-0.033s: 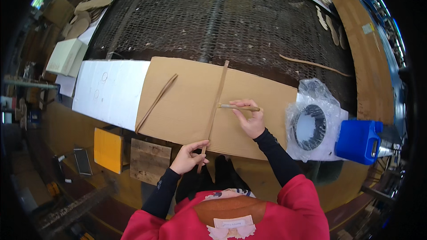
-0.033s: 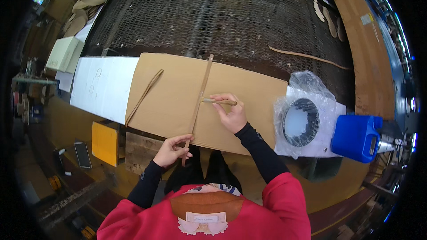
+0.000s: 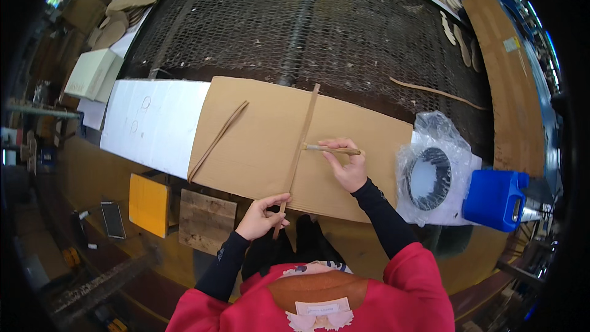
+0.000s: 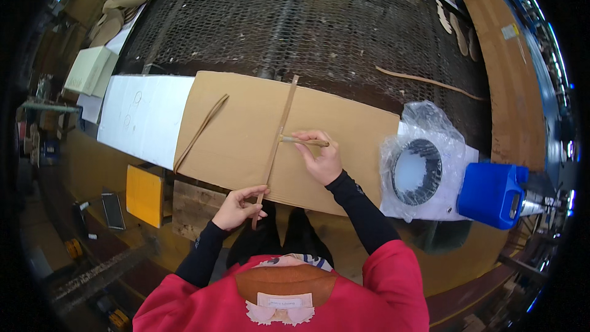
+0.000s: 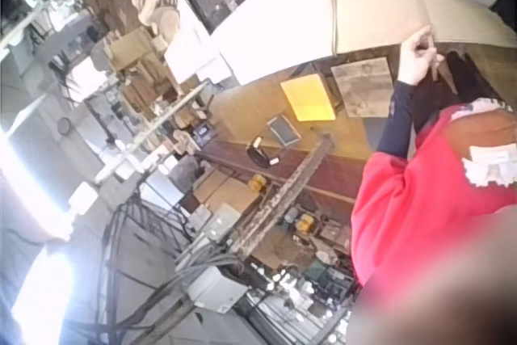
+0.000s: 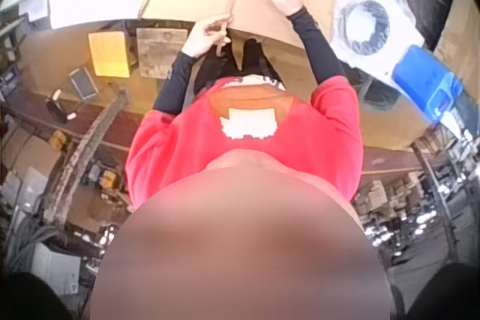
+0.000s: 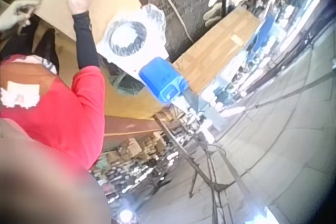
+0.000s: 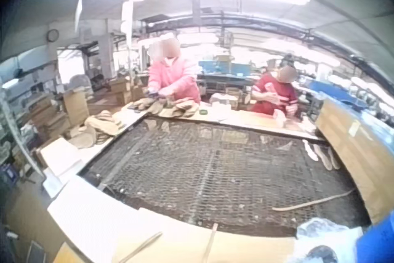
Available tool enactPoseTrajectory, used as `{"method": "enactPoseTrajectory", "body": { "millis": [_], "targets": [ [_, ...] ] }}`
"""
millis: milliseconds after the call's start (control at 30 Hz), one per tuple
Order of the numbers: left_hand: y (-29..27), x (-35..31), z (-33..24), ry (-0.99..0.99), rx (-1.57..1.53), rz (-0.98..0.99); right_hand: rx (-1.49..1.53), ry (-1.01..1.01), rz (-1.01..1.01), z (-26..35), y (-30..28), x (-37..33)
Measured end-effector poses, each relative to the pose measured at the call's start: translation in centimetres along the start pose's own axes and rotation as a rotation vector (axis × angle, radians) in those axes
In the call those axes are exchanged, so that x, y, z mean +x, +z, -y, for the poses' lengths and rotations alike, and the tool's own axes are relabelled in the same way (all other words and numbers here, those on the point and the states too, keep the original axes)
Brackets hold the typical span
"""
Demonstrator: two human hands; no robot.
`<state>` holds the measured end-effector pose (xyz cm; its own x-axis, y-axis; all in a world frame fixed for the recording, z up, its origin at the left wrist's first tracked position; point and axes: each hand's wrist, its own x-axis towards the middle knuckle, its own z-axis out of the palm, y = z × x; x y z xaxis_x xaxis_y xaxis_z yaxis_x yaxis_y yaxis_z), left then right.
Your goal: The person repeatedly dips a brush into a container of white liquid and applies it along the length of thin flexible strips laid on a cardboard sheet. The person handles several strips one at a time, coating each with the liquid and placing them on the work surface.
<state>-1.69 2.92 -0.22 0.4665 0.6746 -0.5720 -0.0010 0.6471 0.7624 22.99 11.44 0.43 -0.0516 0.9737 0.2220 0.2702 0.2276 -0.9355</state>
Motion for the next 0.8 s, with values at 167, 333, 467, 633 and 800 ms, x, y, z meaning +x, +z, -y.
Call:
{"method": "enactPoseTrajectory", "body": {
  "millis": [167,333,467,633,800],
  "targets": [
    [-0.4,0.0,0.1,-0.032,-0.014,0.016,-0.096,-0.068,0.053,-0.6,0.8,0.2],
    [-0.6,0.0,0.0,-0.04,-0.024,0.029,-0.207,-0.119,-0.067,-2.0,0.8,2.1],
    [-0.8,0.0,-0.2,-0.05,-0.027,0.034,-0.182,-0.079,-0.04,-1.2,1.2,1.3],
    [-1.1,0.0,-0.3,-0.049,-0.01,0.035,-0.17,-0.162,0.2,1.3,1.5,-2.8],
    [-1.1,0.1,-0.2,-0.06,-0.012,0.034,-0.172,-0.093,-0.121,0.0,1.3,1.2]
  ]
}}
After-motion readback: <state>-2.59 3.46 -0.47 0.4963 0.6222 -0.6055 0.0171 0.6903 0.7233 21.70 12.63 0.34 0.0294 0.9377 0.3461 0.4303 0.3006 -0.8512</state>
